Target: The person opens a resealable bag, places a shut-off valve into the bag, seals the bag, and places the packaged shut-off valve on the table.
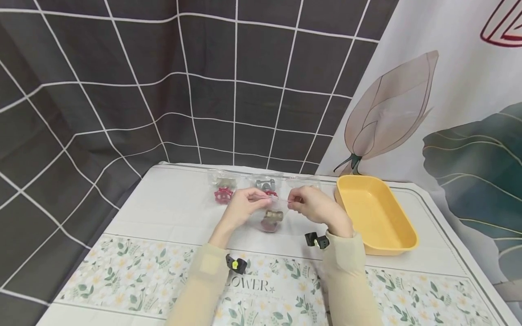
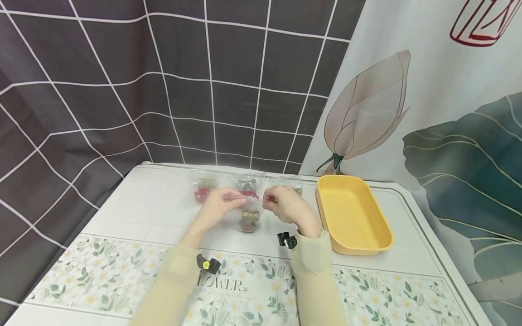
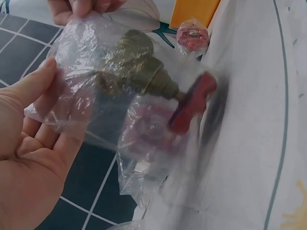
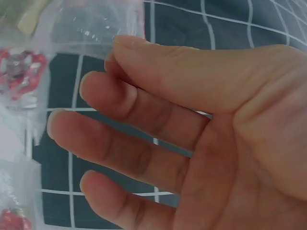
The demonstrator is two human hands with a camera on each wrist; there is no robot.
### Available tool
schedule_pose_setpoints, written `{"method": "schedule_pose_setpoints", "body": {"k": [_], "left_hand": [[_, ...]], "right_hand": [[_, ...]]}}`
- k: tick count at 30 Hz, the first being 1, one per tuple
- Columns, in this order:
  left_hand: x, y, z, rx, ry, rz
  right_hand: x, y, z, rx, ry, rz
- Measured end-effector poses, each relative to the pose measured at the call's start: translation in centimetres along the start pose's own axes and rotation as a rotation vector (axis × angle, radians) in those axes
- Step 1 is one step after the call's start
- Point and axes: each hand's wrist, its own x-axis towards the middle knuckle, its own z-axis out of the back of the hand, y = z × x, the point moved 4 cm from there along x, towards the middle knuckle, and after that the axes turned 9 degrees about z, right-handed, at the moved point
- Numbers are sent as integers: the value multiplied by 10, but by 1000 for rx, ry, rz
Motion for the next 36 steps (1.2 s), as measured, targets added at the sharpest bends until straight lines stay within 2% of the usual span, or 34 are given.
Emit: {"method": "schedule_pose_setpoints", "body": {"k": [3,7,13,18,22,25,28,30,32,36], "left_hand": [[0,-1,0,-1,26,-11],[0,4,1,16,56,9],[0,9,12,-7,48,-4],[-1,7,21,5,29,-13],[-2,4,22,9,25,-33],[-3,2,22,13,17,-39],[-10,-13,22,24,5,-37],[-11,-14,22,23,-1,-28],[-10,-13,22,23,-10,-14],[-3,2,21,3,-30,7]], "right_hand": [[-2,0,4,-1,-12,-3],[-2,-3,4,-13,-18,-22],[-2,-7,1,-9,-17,-43],[-3,-11,1,6,-10,-76],[-3,-12,2,5,-14,-86],[-2,-12,3,-16,-25,-74],[0,-9,2,-39,-46,-61],[3,-6,2,-49,-71,-54],[6,-2,0,-50,-101,-35],[12,7,-4,-68,-174,40]]}}
